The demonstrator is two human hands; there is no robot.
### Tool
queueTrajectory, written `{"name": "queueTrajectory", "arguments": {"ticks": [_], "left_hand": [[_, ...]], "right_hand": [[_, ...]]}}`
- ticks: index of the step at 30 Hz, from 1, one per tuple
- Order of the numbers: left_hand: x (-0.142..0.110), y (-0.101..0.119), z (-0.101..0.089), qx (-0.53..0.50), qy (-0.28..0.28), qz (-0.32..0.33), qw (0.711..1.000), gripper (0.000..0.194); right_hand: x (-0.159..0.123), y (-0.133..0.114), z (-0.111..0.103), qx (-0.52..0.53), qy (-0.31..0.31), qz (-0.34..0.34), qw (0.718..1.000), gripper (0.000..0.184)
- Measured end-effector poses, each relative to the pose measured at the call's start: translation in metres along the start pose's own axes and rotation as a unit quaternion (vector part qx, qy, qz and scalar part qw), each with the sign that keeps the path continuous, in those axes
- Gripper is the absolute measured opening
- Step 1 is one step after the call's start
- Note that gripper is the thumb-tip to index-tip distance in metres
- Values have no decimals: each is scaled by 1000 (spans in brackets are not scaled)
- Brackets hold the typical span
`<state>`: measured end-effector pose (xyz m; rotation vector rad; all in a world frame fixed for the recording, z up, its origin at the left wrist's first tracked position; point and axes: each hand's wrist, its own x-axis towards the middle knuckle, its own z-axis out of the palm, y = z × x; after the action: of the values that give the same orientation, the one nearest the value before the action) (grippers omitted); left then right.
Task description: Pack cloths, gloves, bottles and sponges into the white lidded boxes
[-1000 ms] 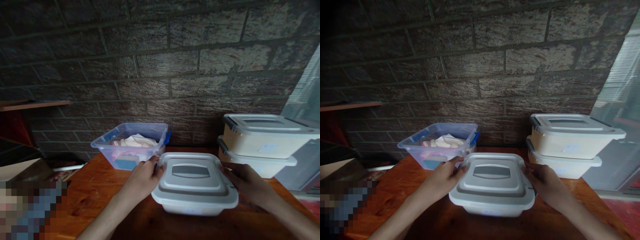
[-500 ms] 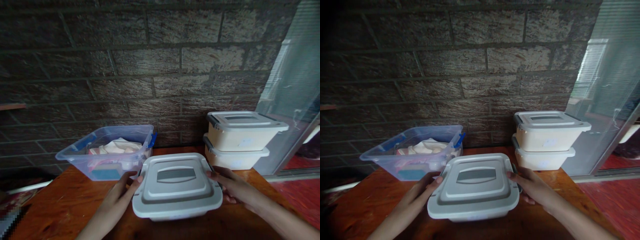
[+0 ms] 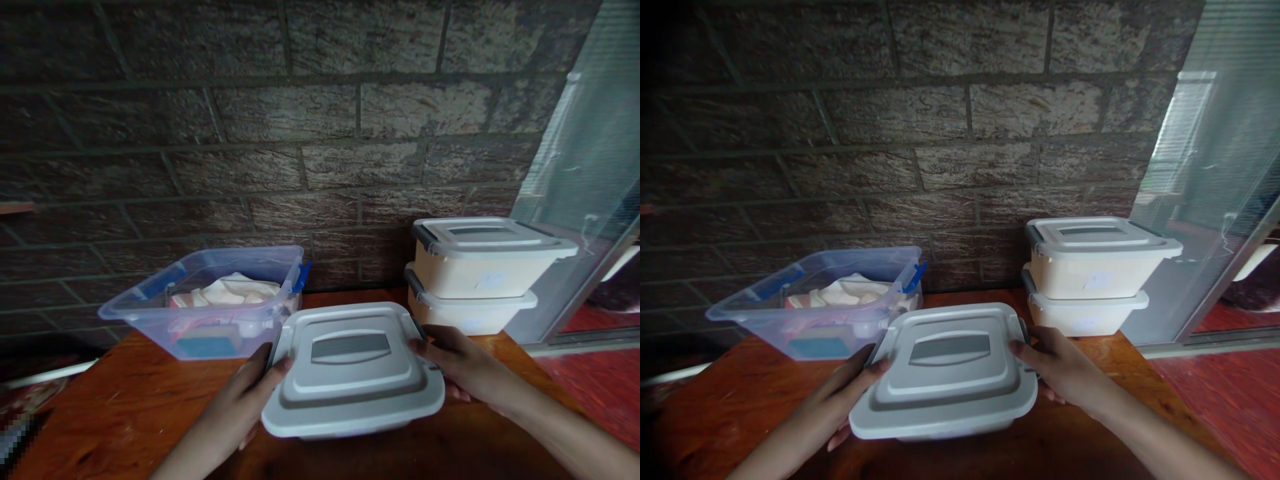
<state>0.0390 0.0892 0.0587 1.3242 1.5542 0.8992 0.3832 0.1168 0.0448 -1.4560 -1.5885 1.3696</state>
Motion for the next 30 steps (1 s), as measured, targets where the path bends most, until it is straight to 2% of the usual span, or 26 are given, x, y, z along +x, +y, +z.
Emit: {"name": "queueTrajectory", "arguments": {"ticks": [4, 7, 11, 15, 19, 22, 26, 30], "left_hand": [[-3, 6, -1, 26, 19, 32, 999, 67], [-4, 9, -1, 12, 26, 43, 999, 64], [-3, 8, 0, -4, 20, 48, 999, 59], [0, 4, 1, -19, 20, 41, 999, 59], [0, 5, 0, -38, 11, 27, 999, 63], [1, 7, -3, -11, -9, 12, 1000, 66], [1, 7, -2, 43, 29, 14, 999, 68], [-1, 7, 3, 45, 53, 10, 998, 73]], "right_hand": [[-1, -6, -2, -58, 7, -6, 998, 49], [-2, -9, -2, -73, 3, 18, 997, 50], [0, -8, 1, -34, -20, 59, 998, 55], [1, -5, 8, 7, -8, 97, 995, 56], [0, -7, 10, -2, -4, 105, 994, 57], [-3, -11, 9, 0, -7, 102, 995, 58], [-4, -13, 8, -4, -7, 94, 996, 58], [-2, -10, 8, -24, 4, 100, 995, 62]]}}
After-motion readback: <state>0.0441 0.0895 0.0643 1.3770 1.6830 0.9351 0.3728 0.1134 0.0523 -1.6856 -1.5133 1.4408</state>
